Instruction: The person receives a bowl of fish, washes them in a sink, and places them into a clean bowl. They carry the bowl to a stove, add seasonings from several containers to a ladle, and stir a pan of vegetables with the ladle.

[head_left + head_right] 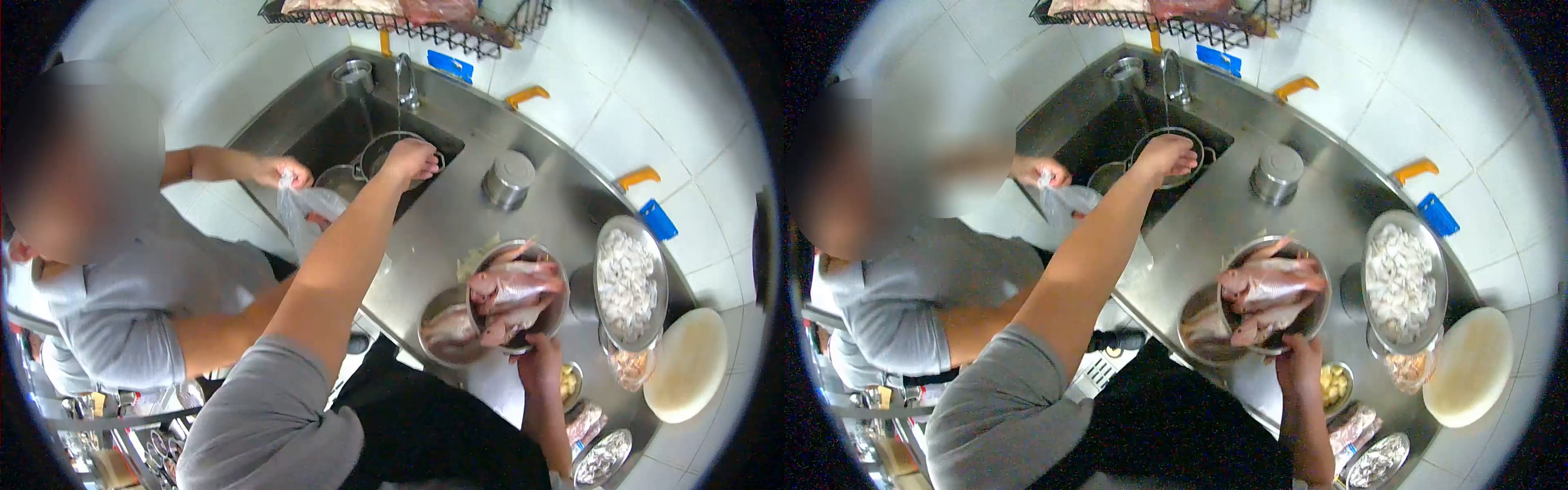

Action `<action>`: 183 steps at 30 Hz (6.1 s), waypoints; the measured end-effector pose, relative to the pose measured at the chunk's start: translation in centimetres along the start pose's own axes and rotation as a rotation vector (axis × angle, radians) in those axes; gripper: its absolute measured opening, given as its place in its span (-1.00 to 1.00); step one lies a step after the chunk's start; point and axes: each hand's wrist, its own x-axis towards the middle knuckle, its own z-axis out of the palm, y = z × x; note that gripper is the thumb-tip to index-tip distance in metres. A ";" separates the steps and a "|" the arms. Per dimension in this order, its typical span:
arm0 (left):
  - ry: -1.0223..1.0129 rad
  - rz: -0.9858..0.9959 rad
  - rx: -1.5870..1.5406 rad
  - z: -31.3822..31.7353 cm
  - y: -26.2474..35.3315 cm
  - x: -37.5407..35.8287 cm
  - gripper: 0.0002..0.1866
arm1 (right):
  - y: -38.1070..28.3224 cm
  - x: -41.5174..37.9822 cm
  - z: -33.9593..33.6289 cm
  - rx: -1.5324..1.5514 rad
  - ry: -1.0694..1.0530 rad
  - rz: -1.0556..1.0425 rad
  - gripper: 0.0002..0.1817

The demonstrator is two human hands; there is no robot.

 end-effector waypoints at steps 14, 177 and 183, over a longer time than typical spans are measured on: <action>0.525 0.258 0.518 -7.7 -5.7 33.0 -0.45 | 3.5 3.0 7.7 0.026 0.238 0.064 -0.53; -0.370 0.205 0.852 2.5 -14.3 19.1 -0.46 | 3.7 16.2 10.9 -0.199 0.236 0.108 -0.41; -0.436 0.230 0.584 -0.4 -14.5 19.4 -0.60 | 2.1 15.6 10.3 -0.772 0.353 0.045 -0.41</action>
